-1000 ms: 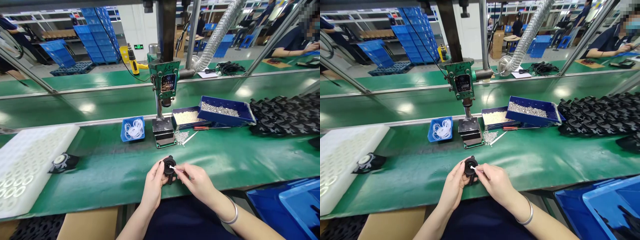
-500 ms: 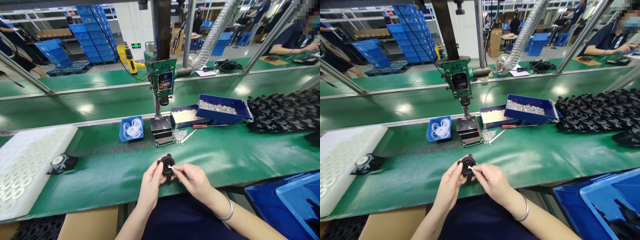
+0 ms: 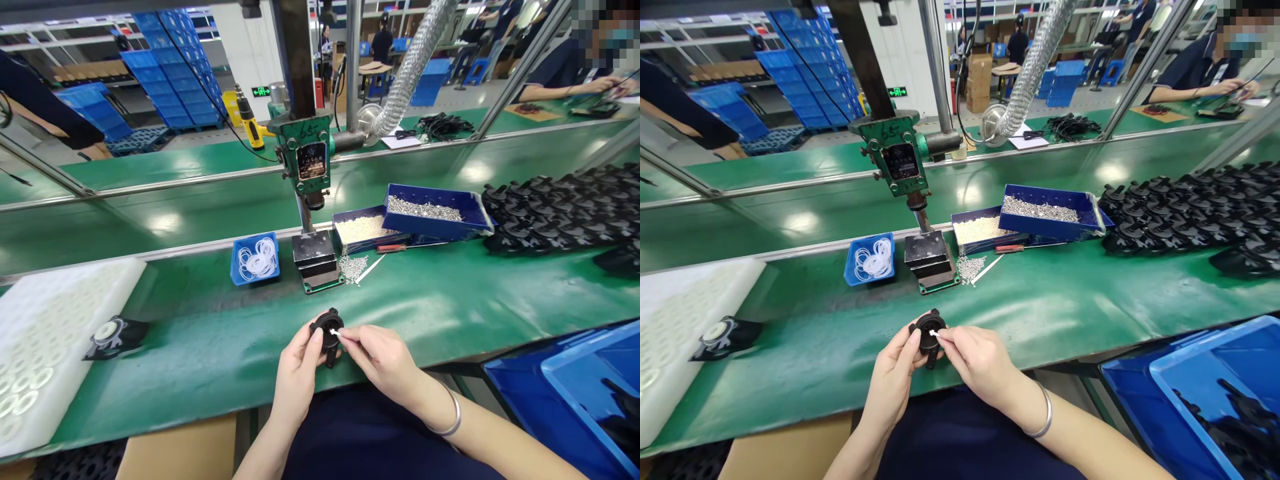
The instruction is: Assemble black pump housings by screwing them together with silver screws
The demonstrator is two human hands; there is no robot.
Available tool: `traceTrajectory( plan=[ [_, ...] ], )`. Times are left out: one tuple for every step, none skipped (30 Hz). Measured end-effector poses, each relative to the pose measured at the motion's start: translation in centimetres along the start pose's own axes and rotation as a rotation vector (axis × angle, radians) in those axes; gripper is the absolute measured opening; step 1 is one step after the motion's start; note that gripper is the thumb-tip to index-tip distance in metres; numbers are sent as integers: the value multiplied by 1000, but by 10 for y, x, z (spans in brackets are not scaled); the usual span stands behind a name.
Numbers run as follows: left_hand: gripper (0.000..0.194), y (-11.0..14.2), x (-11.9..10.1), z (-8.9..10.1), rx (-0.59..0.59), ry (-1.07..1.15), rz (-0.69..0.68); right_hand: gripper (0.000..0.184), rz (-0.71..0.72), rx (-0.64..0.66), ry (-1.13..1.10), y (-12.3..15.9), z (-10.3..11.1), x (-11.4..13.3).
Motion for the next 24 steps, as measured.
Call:
traceTrajectory(
  plan=[
    [46,0,0,0,2,-3,-5,11,-8,-11,-12,0,1,0],
    [45,0,0,0,8,11,-3,12,-19,-20,-25,0,2,0],
    [44,1,0,-1,13,38,7,12,-29,-26,-37,1,2,0],
    [42,1,0,-2,19,72,25,12,-36,-27,-45,1,3,-1],
    [40,1,-1,-3,23,107,48,12,-36,-24,-46,2,2,-1],
    [38,1,-1,-4,26,136,69,11,-30,-19,-41,3,2,-2],
    [36,1,-1,-4,27,155,85,11,-21,-14,-31,4,2,-2],
    [35,1,-1,-5,25,165,95,12,-11,-8,-19,5,1,-3],
    [35,1,-1,-5,24,168,99,12,2,-2,-7,5,0,-3],
    [37,1,-1,-5,20,163,97,13,15,0,9,6,0,-3],
    [38,1,-1,-4,15,150,88,13,29,1,26,7,0,-3],
    [40,1,-1,-4,9,129,74,13,43,1,44,7,-1,-3],
    [42,2,-1,-3,4,102,55,12,57,2,62,7,-1,-3],
    [43,2,-1,-2,1,70,34,12,72,3,80,6,-1,-2],
    [44,2,-1,-2,-2,36,11,12,84,3,98,6,-1,-1],
    [44,2,-1,-1,-4,-2,-10,11,95,3,114,5,0,0],
    [45,2,-1,-1,-10,-41,-32,10,106,1,131,4,0,1],
    [45,2,-2,0,-18,-83,-54,9,116,-1,149,4,0,1],
    [46,2,-2,0,-25,-128,-76,8,126,-3,171,3,1,2],
    [46,2,-2,0,-33,-174,-101,8,137,-1,196,3,1,3],
    [46,3,-3,0,-42,-220,-129,8,148,5,222,4,1,3],
    [46,3,-3,1,-50,-269,-161,9,160,15,250,4,1,3],
    [45,3,-3,1,-55,-321,-200,10,171,27,279,5,1,4],
    [43,3,-4,1,-60,-379,-245,13,186,41,309,5,1,4]
  ],
)
Point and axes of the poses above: each hand's wrist, its own y-axis away from the middle knuckle, its own z-axis out of the back of the hand, x = y × z, the point moved 3 cm from there along -y, towards the middle knuckle, and after that the axes turned 4 degrees about -x, right-handed, at the moved point
